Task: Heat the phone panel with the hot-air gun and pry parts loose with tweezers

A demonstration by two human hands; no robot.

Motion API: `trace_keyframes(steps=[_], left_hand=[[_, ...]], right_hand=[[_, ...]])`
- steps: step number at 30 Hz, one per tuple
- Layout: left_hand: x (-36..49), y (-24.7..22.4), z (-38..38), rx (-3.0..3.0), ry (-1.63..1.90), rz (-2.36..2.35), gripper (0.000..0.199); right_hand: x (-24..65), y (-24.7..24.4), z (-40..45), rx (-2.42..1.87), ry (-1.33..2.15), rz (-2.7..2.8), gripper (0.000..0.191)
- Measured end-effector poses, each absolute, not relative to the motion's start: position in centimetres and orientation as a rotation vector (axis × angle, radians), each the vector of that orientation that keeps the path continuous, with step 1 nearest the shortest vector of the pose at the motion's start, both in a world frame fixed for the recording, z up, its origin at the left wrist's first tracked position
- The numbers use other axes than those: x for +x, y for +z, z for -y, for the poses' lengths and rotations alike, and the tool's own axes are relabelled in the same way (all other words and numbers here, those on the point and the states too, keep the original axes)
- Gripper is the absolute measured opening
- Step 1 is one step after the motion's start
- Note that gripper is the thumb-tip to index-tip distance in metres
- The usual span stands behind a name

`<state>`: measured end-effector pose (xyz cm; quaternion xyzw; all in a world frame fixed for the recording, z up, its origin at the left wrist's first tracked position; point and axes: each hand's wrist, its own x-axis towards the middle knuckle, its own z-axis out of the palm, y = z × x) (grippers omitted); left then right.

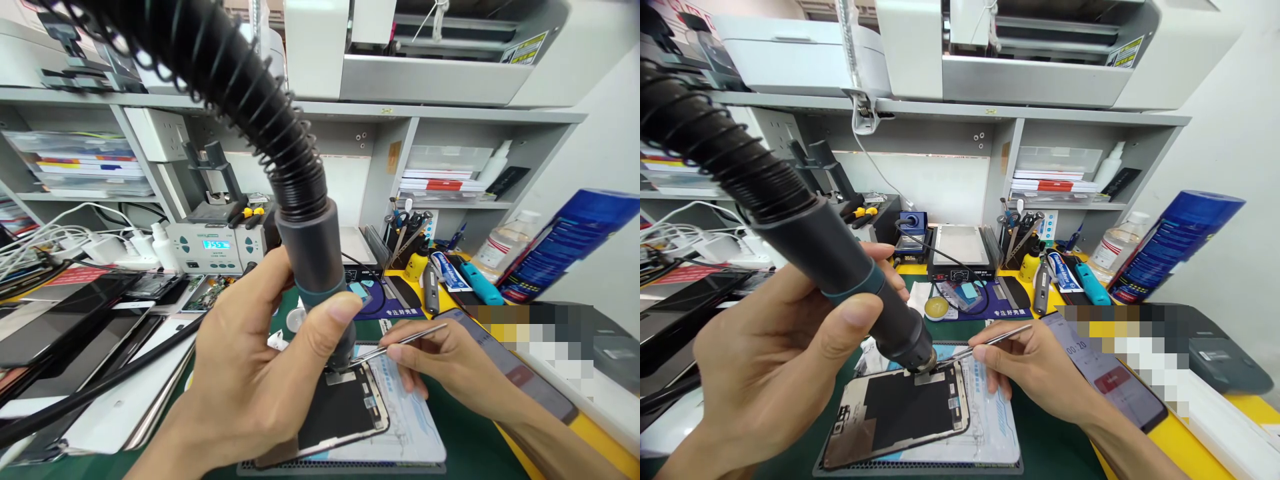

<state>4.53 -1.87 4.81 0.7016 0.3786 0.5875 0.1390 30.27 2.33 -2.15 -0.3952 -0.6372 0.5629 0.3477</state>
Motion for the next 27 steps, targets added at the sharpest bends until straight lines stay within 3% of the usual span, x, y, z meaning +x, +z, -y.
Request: trace_keyframes(steps=[27], left_hand=[[4.61, 4.63, 2.03, 2.000, 1.702, -1.058, 0.031]], right_hand=[[30.21, -2.05, -2.29, -1.024, 1.456, 1.652, 0.026]])
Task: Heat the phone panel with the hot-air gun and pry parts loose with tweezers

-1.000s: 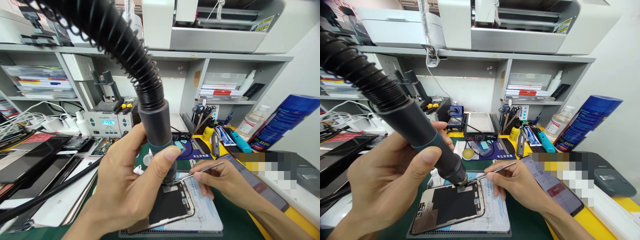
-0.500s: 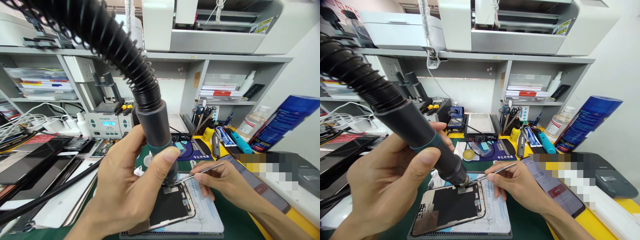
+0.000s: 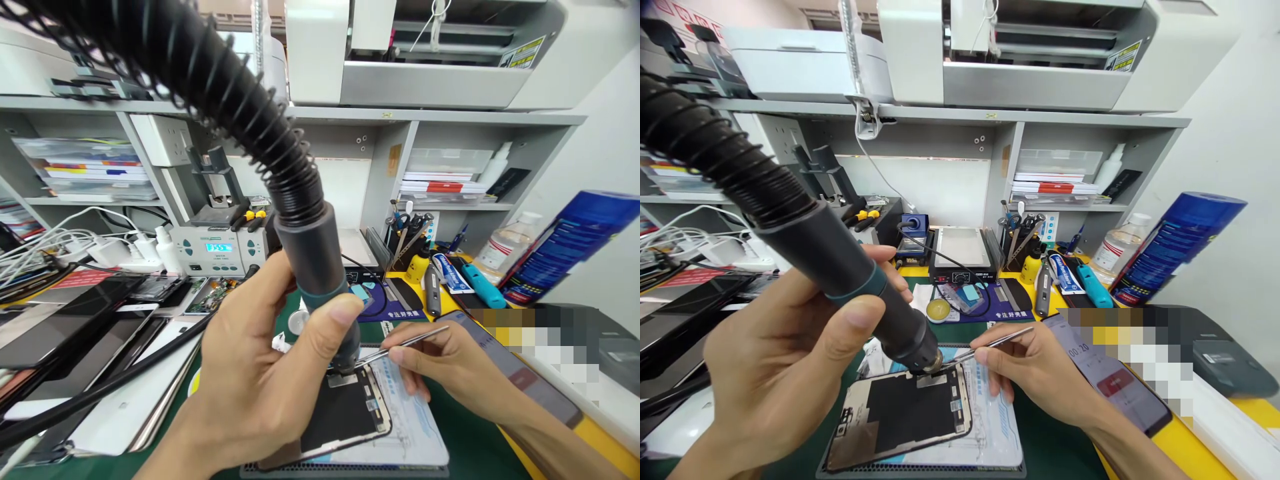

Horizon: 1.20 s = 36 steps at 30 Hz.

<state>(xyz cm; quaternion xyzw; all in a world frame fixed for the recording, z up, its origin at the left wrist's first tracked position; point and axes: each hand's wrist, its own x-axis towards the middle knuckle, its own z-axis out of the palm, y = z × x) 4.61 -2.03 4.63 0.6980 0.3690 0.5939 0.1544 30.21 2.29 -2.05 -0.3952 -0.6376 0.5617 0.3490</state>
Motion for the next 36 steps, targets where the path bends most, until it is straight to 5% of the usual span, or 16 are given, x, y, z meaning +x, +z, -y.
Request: trace_keyframes(steps=[36], left_hand=[[4.77, 4.94, 1.86, 2.074, 1.694, -1.034, 0.030]], right_hand=[[30.25, -2.23, -2.23, -0.989, 1.463, 1.660, 0.024]])
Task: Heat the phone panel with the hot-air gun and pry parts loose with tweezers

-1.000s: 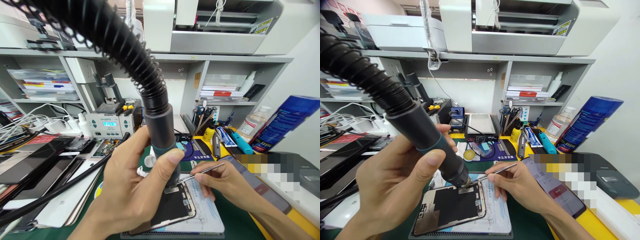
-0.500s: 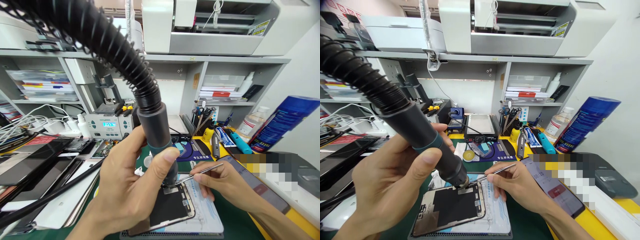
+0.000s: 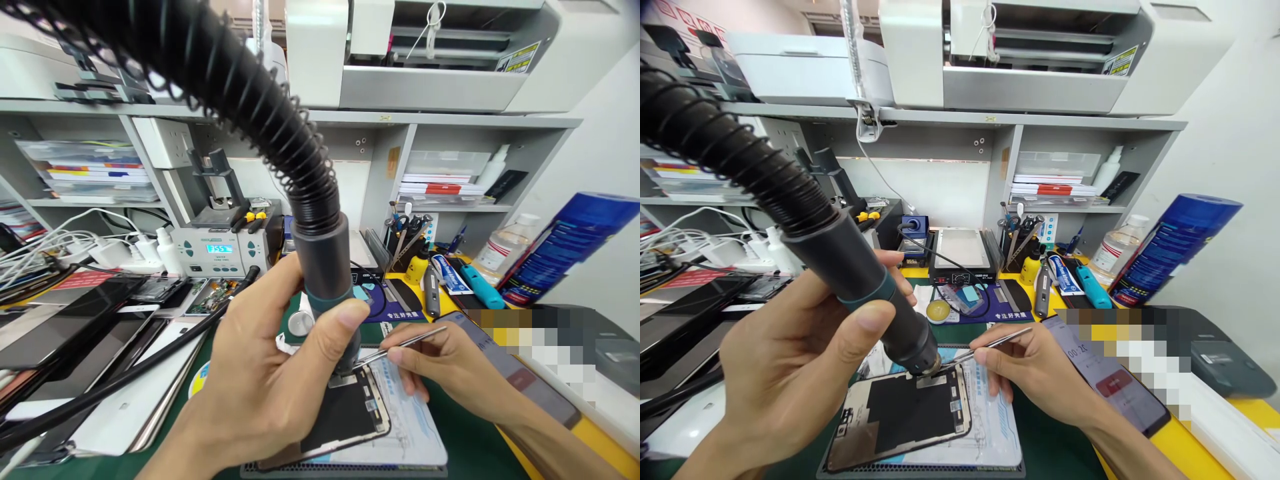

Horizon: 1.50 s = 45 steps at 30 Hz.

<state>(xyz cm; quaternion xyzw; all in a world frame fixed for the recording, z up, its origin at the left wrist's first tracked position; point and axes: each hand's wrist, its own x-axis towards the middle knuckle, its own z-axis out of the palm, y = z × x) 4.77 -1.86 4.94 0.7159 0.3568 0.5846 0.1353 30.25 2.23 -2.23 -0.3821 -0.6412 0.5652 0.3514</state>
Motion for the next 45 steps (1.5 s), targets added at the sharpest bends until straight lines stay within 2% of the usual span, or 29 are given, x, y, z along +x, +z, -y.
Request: trace_keyframes(steps=[32, 45], left_hand=[[4.72, 5.36, 2.15, 2.130, 1.669, -1.047, 0.029], [4.50, 5.14, 2.04, 2.112, 1.665, -0.982, 0.039]], right_hand=[[30.20, -2.16, -2.25, -1.009, 1.452, 1.655, 0.028], [30.17, -1.93, -2.17, -1.018, 1.459, 1.663, 0.029]])
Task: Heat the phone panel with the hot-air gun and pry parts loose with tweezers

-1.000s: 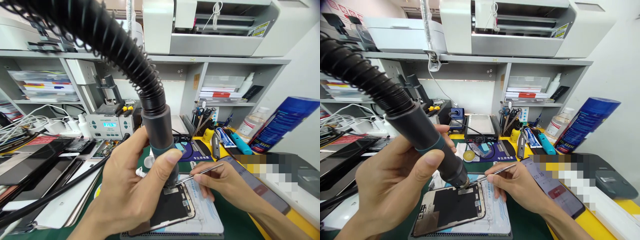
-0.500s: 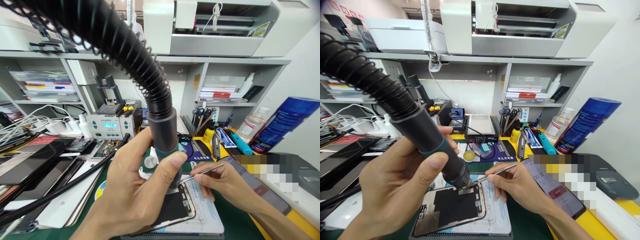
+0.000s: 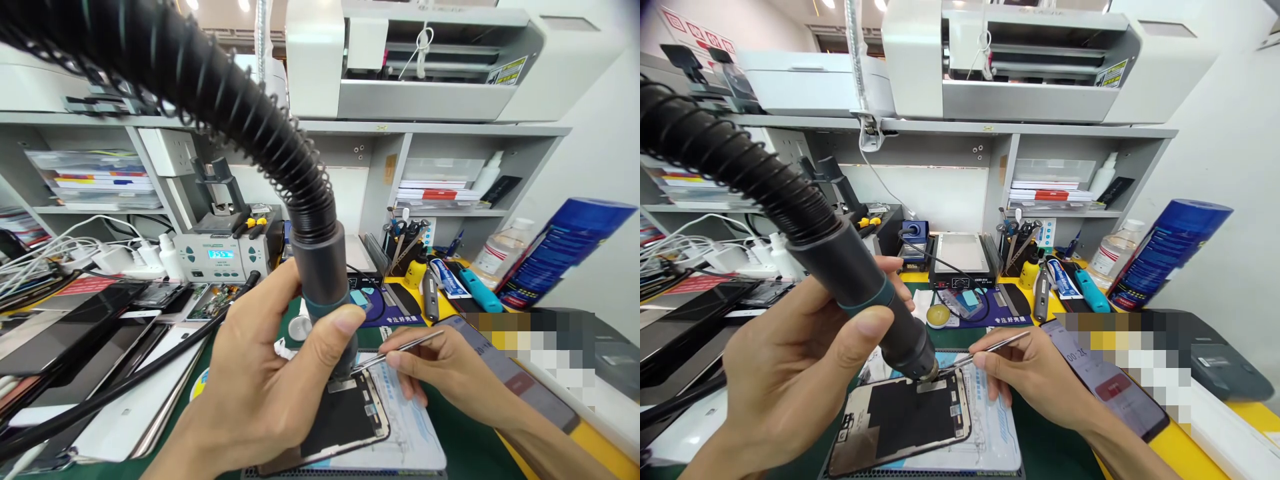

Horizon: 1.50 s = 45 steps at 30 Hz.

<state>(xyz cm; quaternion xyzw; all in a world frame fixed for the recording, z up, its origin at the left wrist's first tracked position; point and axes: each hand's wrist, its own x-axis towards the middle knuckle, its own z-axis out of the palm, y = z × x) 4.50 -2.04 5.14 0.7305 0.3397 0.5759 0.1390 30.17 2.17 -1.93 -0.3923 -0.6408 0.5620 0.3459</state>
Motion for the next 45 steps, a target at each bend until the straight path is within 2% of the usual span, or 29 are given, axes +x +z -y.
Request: trace_keyframes(steps=[7, 16, 35, 41, 45], left_hand=[[4.30, 5.21, 2.28, 2.082, 1.661, -1.058, 0.032], [3.94, 5.07, 2.10, 2.045, 1.681, -1.047, 0.037], [3.62, 5.07, 2.16, 2.012, 1.703, -1.026, 0.037], [3.78, 5.62, 2.07, 2.049, 1.692, -1.004, 0.030], [3.71, 5.50, 2.16, 2.045, 1.673, -1.001, 0.034]], right_hand=[[29.99, -1.78, -2.22, -1.030, 1.460, 1.656, 0.030], [29.98, -1.97, -2.23, -0.996, 1.464, 1.649, 0.031], [30.02, -1.74, -2.62, -0.993, 1.480, 1.698, 0.030], [30.20, -2.04, -2.82, -0.989, 1.493, 1.703, 0.030], [30.17, -2.22, -2.96, -0.985, 1.502, 1.696, 0.029]])
